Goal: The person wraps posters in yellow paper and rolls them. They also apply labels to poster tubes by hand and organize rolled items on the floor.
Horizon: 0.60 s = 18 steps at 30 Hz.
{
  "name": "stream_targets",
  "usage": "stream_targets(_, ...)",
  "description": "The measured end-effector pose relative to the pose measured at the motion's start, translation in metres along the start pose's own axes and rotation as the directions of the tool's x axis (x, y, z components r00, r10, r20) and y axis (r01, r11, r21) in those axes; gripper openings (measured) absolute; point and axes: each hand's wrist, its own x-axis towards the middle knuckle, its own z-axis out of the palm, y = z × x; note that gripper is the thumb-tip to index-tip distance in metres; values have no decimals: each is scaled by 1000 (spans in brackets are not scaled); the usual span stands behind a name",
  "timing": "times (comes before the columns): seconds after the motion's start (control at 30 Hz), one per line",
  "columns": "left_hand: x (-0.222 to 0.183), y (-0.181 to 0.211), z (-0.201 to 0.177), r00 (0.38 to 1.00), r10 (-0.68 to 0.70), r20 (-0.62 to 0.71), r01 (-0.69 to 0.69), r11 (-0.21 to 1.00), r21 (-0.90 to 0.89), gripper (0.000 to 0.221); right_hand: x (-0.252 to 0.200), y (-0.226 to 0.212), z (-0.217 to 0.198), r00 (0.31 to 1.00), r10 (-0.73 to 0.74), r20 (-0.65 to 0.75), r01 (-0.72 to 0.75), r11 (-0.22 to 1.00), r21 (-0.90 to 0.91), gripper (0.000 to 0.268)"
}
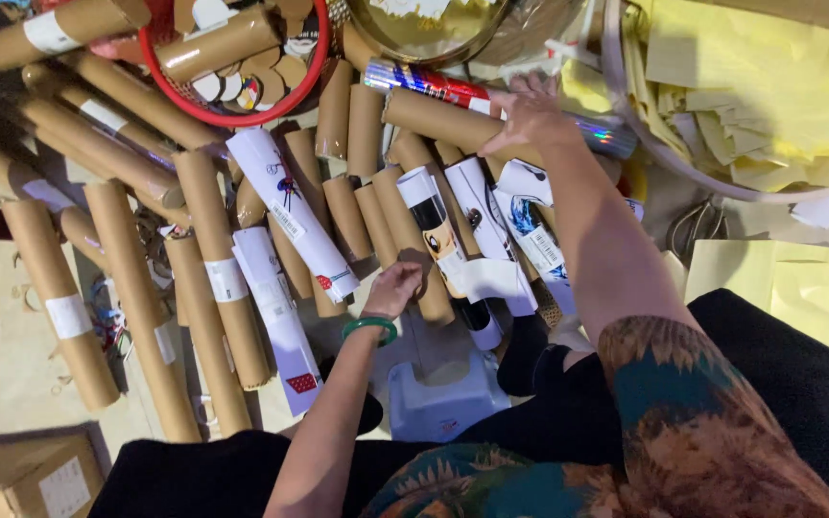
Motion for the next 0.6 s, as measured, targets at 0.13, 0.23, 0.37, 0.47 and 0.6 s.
stream_targets(0.13,18,-37,-7,998,-44,-52,26,951,-307,35,0,4,7,999,5,45,-18,959,282,94)
stream_targets(0.23,16,-69,-14,973,-63,-222,-19,937,-348,27,-16,-6,15,996,79,33,-85,956,281,112)
stream_targets(0.37,13,-83,12,913,-83,-400,60,996,-71,26,5,9,37,993,28,-116,-14,992,122,141)
stream_targets(0.47,-1,-68,29,947,-89,-307,79,996,-46,26,15,10,42,994,27,-107,-21,998,58,149)
stream_targets(0.6,-10,-17,7,953,-175,-248,164,984,-64,28,16,25,40,997,60,-52,-58,997,50,135)
